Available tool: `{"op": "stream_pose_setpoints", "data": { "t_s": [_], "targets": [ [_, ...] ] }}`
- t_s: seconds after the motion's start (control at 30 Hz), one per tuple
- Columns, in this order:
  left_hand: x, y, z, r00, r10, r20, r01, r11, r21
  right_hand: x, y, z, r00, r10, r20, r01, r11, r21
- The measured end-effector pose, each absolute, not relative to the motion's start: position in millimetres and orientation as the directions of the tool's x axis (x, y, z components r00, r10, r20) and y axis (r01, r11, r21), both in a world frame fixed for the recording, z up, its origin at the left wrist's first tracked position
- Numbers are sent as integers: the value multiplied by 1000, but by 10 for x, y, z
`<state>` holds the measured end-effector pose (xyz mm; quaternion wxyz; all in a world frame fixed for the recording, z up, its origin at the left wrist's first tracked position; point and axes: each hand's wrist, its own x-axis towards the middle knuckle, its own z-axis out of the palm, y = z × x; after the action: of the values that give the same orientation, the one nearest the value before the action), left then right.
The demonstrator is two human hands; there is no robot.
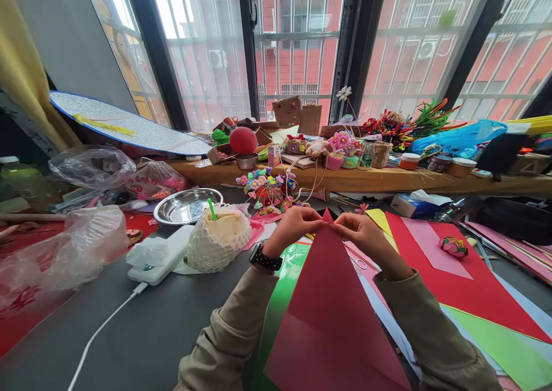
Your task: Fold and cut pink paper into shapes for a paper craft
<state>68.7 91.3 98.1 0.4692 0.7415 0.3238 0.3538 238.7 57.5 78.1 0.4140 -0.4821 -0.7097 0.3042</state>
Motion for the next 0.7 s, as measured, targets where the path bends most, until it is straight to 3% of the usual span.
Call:
{"op": "stream_pose_setpoints", "data": {
  "t_s": [0.27,0.43,0.57,0.7],
  "targets": [
    [630,1075,776,522,848,94,310,-291,905,2363,697,635,-245,948,204,498,304,-812],
    [438,1163,271,416,909,-17,423,-177,889,2170,781,339,-235,951,201,640,307,-705],
    [301,1162,16,336,941,-48,424,-105,899,1979,769,185,-373,891,259,668,452,-591],
    [281,1174,-66,289,957,-30,389,-89,917,2188,820,226,-258,937,235,795,345,-500]
  ]
}}
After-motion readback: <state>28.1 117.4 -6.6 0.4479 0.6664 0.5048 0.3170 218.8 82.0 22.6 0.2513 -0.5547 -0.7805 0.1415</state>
